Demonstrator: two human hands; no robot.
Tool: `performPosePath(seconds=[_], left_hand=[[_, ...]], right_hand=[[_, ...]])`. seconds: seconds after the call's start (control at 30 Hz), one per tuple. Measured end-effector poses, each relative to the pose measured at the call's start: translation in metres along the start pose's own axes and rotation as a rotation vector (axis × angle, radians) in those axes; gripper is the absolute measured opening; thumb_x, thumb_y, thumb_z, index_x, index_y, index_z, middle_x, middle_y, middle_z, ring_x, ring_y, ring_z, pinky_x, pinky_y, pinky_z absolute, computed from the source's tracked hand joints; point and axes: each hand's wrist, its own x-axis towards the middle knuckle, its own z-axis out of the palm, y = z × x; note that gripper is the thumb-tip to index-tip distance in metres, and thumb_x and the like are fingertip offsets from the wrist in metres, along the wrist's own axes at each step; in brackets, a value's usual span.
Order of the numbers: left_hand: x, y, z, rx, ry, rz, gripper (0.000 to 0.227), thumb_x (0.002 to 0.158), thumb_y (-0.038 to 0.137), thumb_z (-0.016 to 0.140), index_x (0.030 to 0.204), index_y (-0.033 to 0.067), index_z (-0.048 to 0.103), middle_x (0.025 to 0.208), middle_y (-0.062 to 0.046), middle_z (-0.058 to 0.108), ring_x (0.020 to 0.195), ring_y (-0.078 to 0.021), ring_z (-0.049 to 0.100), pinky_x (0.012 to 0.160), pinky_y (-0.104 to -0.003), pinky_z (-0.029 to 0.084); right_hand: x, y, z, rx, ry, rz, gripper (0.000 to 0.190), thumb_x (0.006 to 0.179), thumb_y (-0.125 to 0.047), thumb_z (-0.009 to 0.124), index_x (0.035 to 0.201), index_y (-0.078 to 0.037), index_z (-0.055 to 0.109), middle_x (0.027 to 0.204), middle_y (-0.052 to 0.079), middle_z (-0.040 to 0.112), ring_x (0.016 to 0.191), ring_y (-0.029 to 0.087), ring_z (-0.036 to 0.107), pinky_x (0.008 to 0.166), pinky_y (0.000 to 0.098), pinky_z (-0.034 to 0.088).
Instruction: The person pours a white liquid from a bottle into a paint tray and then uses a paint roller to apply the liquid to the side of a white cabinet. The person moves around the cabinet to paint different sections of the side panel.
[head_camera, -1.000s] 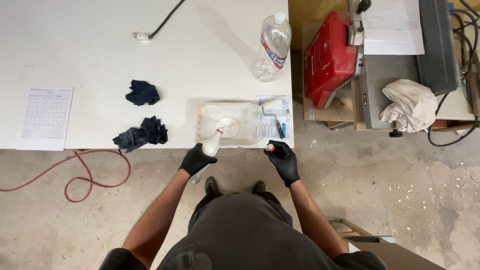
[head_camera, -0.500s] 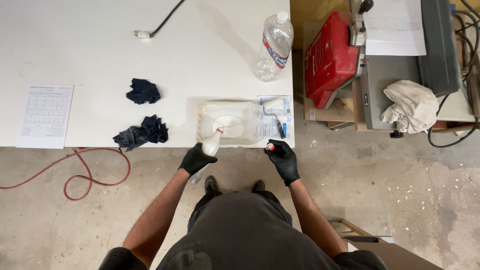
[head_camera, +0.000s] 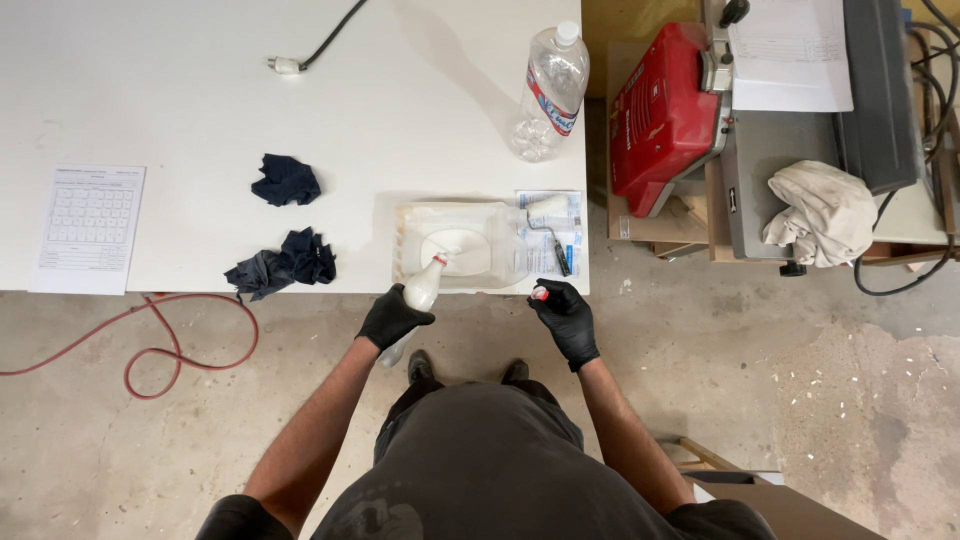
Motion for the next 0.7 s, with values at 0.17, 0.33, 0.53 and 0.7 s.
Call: performPosePath(seconds=[0.17, 0.33, 0.53, 0.7], left_hand=[[-0.009, 0.007, -0.007, -0.061, 0.031, 0.025, 0.086, 0.061, 0.056, 0.092, 0.121, 0.0035, 0.059, 0.119, -0.026, 0.07, 0.12, -0.0432, 0.064, 0.102, -0.051, 0.053], [-0.009, 0.01, -0.01, -0.154, 0.064, 0.022, 0.085, 0.063, 0.055, 0.091, 0.125, 0.0062, 0.057, 0.125, -0.023, 0.067, 0.124, -0.0422, 0.061, 0.106, -0.052, 0.051], [-0.02, 0.024, -0.023, -0.231, 0.133, 0.043, 0.083, 0.065, 0.05, 0.092, 0.128, 0.0112, 0.056, 0.128, -0.018, 0.065, 0.127, -0.0393, 0.06, 0.106, -0.052, 0.05], [-0.035, 0.026, -0.025, -0.272, 0.182, 0.069, 0.082, 0.067, 0.044, 0.093, 0.132, 0.0108, 0.054, 0.131, -0.017, 0.064, 0.128, -0.0383, 0.059, 0.107, -0.051, 0.049]], right_hand=[[-0.003, -0.01, -0.002, 0.051, 0.0, 0.031, 0.04, 0.081, 0.0, 0.087, 0.118, -0.008, 0.076, 0.103, 0.013, 0.078, 0.101, 0.019, 0.074, 0.092, 0.0377, 0.061], [-0.008, -0.015, -0.003, 0.127, -0.02, 0.08, 0.043, 0.081, 0.001, 0.086, 0.122, -0.007, 0.075, 0.099, 0.014, 0.077, 0.095, 0.019, 0.075, 0.087, 0.0366, 0.063], [-0.012, -0.019, 0.0, 0.179, -0.042, 0.11, 0.047, 0.081, 0.002, 0.085, 0.125, -0.004, 0.071, 0.099, 0.016, 0.075, 0.093, 0.021, 0.074, 0.087, 0.0393, 0.062], [-0.02, -0.021, 0.005, 0.103, -0.082, 0.152, 0.04, 0.083, -0.001, 0.085, 0.12, -0.007, 0.073, 0.105, 0.012, 0.076, 0.102, 0.019, 0.073, 0.091, 0.0388, 0.06]])
